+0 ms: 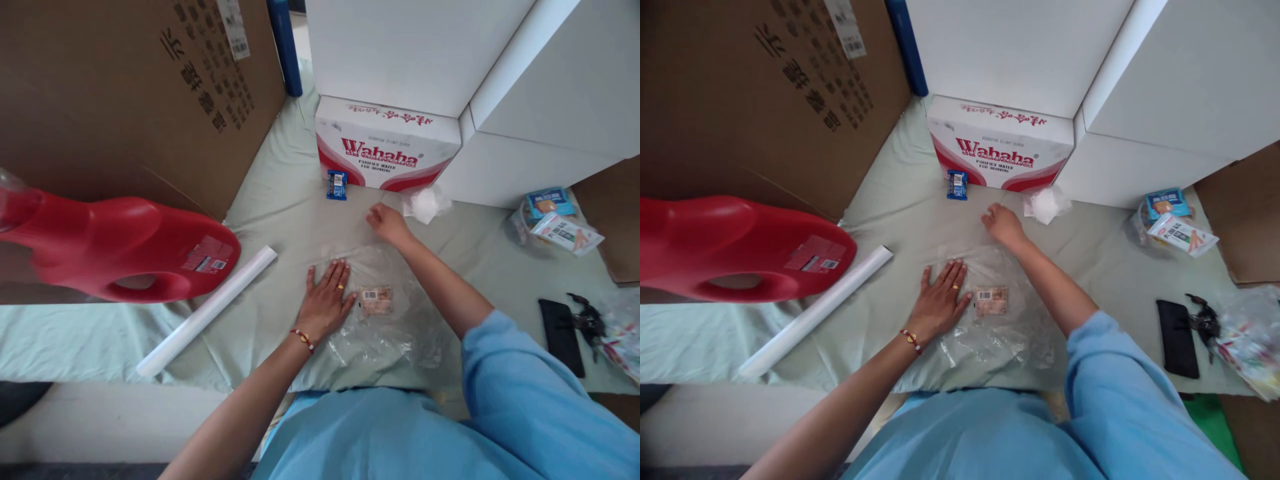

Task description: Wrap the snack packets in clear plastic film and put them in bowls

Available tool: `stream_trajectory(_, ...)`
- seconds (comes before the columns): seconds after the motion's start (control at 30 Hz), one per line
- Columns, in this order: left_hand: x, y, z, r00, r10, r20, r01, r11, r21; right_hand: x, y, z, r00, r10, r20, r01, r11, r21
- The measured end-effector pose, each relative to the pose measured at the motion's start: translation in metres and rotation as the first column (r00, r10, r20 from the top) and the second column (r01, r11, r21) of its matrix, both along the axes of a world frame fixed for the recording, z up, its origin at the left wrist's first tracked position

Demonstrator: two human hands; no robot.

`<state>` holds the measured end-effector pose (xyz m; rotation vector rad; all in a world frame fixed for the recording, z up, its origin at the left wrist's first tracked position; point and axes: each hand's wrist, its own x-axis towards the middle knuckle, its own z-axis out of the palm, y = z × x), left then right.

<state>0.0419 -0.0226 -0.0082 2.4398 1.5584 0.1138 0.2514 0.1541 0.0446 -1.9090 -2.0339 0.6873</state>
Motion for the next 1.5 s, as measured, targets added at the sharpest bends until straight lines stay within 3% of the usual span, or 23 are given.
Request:
stream_trajectory(0.1,0.001,0.0,0.001,0.999,0.009,-0.031,-0.009,1.0,0.006,-0.041,0.077,-0.013,0.988,-0.126,-0.085,0.126,0.992,0.002)
stream_trajectory(0.17,0.001,0.0,0.001,0.999,0.011,-0.042,-0.011,1.0,0.009,-0.068,0.108,-0.021,0.978,-0.16,-0.132,0.155,0.987,-0.05)
stream_trajectory(0.3,0.001,0.0,0.002,1.0,0.008,-0.025,-0.008,1.0,0.002,-0.098,0.123,-0.027,0.918,-0.239,-0.315,0.227,0.971,-0.073)
stream_trajectory(0.4,0.001,0.0,0.002,1.0,0.011,-0.005,-0.011,1.0,0.006,-0.082,0.095,-0.022,0.803,-0.182,-0.567,0.147,0.983,-0.107)
stream_trajectory(0.5,0.001,0.0,0.001,1.0,0.006,0.02,-0.006,1.0,0.007,-0.031,0.038,-0.008,0.72,0.009,-0.694,-0.105,0.99,-0.095)
stream_trajectory(0.57,0.001,0.0,0.001,0.999,0.0,0.036,-0.001,1.0,0.012,0.009,-0.007,0.003,0.72,0.119,-0.683,-0.263,0.959,-0.11)
stream_trajectory(0.67,0.001,0.0,0.0,0.999,0.0,0.053,-0.001,1.0,0.026,0.053,-0.073,0.014,0.772,0.204,-0.602,-0.386,0.903,-0.189)
stream_trajectory(0.8,0.002,0.0,0.001,0.998,0.0,0.056,-0.002,0.999,0.036,0.056,-0.132,0.008,0.809,0.453,-0.375,-0.523,0.845,-0.109)
stream_trajectory(0.87,0.003,0.001,0.002,0.999,0.005,0.046,-0.007,0.999,0.034,0.045,-0.148,0.002,0.858,0.487,-0.161,-0.5,0.865,-0.045)
stream_trajectory(0.97,0.004,0.001,0.004,1.0,0.01,0.025,-0.011,1.0,0.027,0.033,-0.159,-0.001,0.913,0.403,0.06,-0.405,0.914,0.026)
stream_trajectory(1.03,0.004,0.001,0.004,1.0,0.009,0.013,-0.01,1.0,0.023,0.031,-0.164,0.003,0.916,0.395,0.076,-0.399,0.915,0.054)
stream_trajectory(1.2,0.004,0.001,0.004,1.0,0.013,0.0,-0.013,1.0,0.024,0.026,-0.186,0.012,0.828,0.515,0.22,-0.531,0.847,0.015)
stream_trajectory(1.33,0.004,0.0,0.003,1.0,0.019,-0.002,-0.019,1.0,0.024,0.02,-0.205,0.004,0.807,0.48,0.344,-0.512,0.859,0.004)
stream_trajectory(1.5,0.004,0.001,0.0,1.0,0.017,0.0,-0.017,1.0,0.026,0.028,-0.208,-0.005,0.8,0.473,0.368,-0.526,0.849,0.052)
